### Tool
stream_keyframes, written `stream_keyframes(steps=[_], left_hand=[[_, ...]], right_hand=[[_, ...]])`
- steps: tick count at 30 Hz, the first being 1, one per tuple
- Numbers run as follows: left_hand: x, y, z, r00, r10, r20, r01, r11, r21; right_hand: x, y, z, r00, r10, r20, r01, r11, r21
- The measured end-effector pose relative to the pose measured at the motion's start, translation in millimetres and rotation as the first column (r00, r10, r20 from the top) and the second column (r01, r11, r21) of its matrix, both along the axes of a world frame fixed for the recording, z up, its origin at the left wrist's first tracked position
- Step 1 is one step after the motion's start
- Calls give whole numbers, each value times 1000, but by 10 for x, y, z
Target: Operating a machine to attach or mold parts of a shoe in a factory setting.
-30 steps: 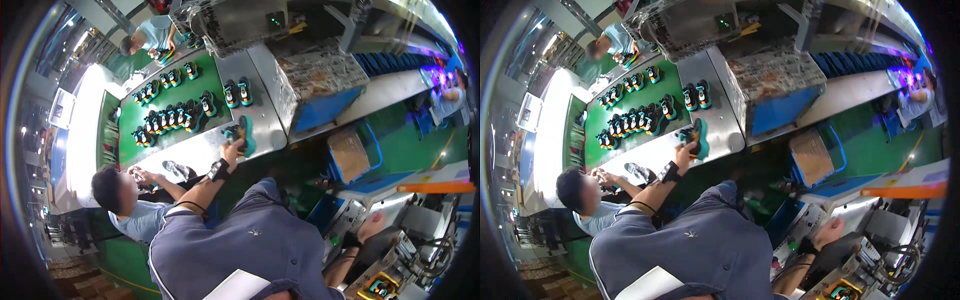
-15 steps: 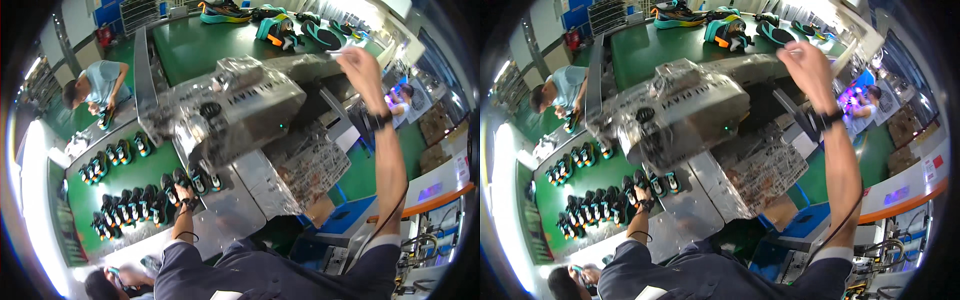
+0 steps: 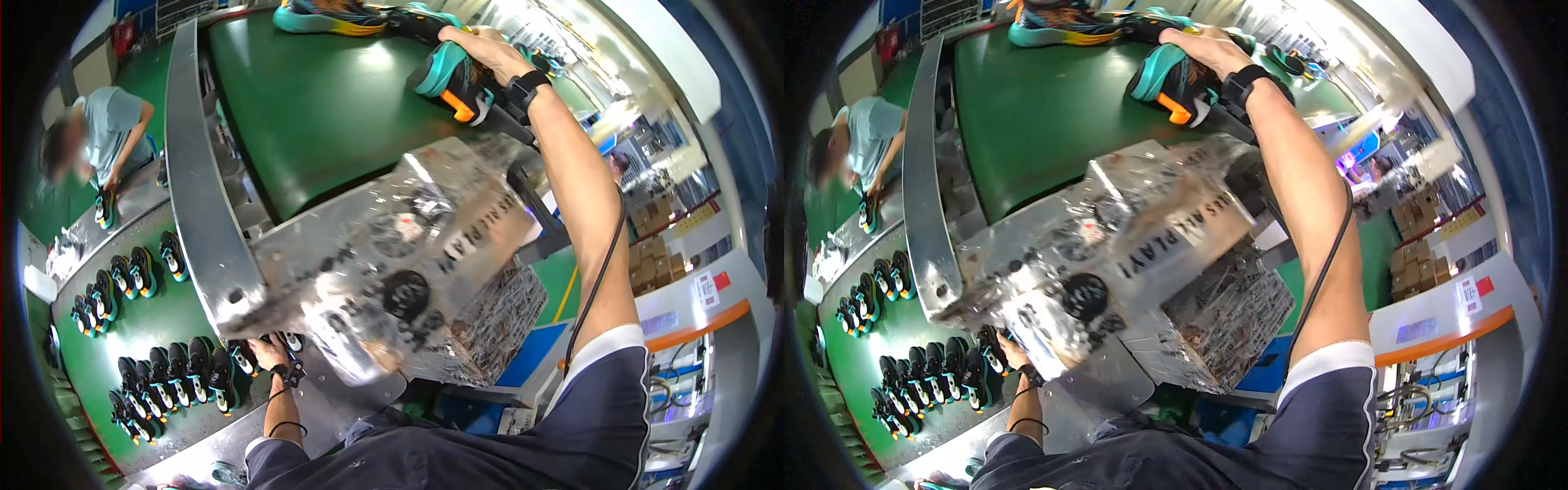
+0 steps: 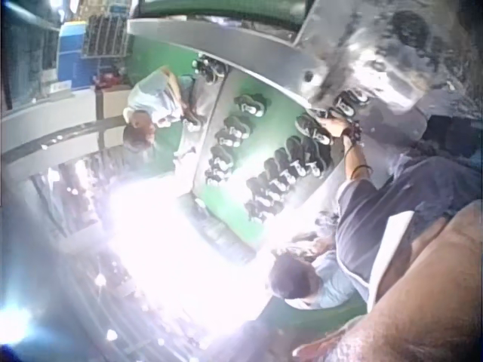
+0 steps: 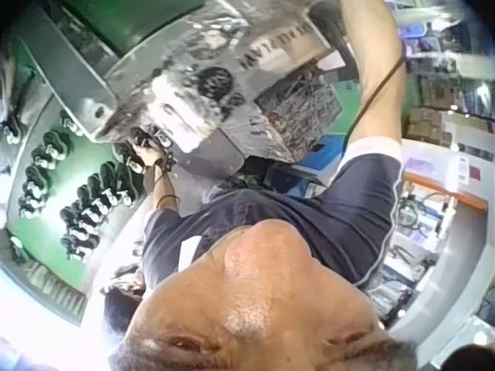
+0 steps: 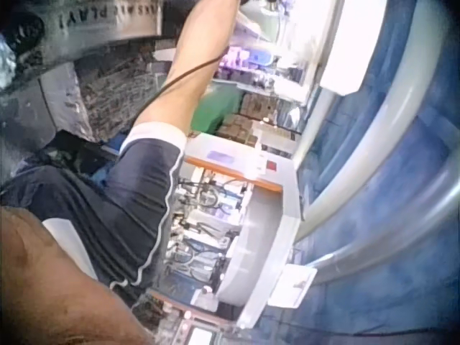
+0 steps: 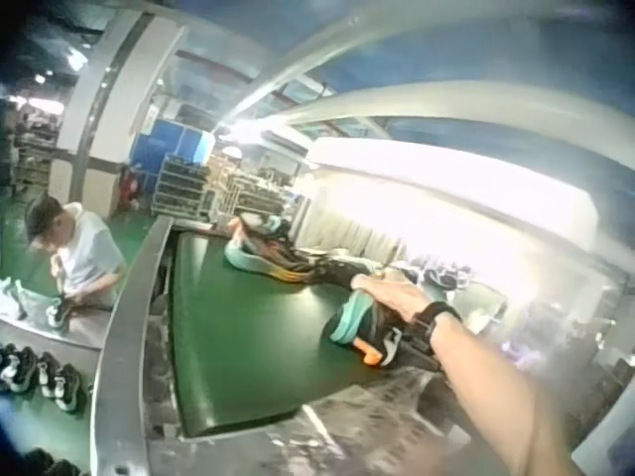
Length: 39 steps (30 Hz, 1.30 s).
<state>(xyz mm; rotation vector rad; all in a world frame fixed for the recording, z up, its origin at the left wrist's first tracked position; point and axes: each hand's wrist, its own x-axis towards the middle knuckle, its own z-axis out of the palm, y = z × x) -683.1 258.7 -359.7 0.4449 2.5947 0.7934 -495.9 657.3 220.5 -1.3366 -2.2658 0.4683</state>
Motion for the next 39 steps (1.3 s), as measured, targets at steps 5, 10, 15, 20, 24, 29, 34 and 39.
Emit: stream_keyframes(steps=[5,10,15,20,24,29,34,39], left_hand=[[-66,-227,-67,945,-208,-253,296,876,381],[1077,-462,2170,470,-822,321,482,544,687],[2403,-384,3588,29,-994,-102,309,-88,947],[3785,-348,4206,-73,-879,-471,305,-469,829],[4523,-764,4028,-407,-913,-42,140,-108,984],[5541,-1584,3966,-770,-613,177,133,117,984],[6290,-2751,3878,-910,-374,179,217,-62,974],[6727,-3619,3848,-938,-315,143,242,-302,922]], right_hand=[[615,-1113,607,996,25,-82,21,853,521],[1908,-2479,512,977,198,-78,-48,562,826],[2658,-3954,-40,1000,27,16,-30,651,759],[3184,-4959,-576,916,-392,-85,325,601,731],[3909,-5862,-828,755,-616,-224,616,549,565],[4592,-7092,-1877,176,-502,-847,839,526,-137],[4810,-8231,-2253,-351,-454,-819,810,291,-509],[5041,-9306,-2351,-393,-200,-898,898,128,-422]])
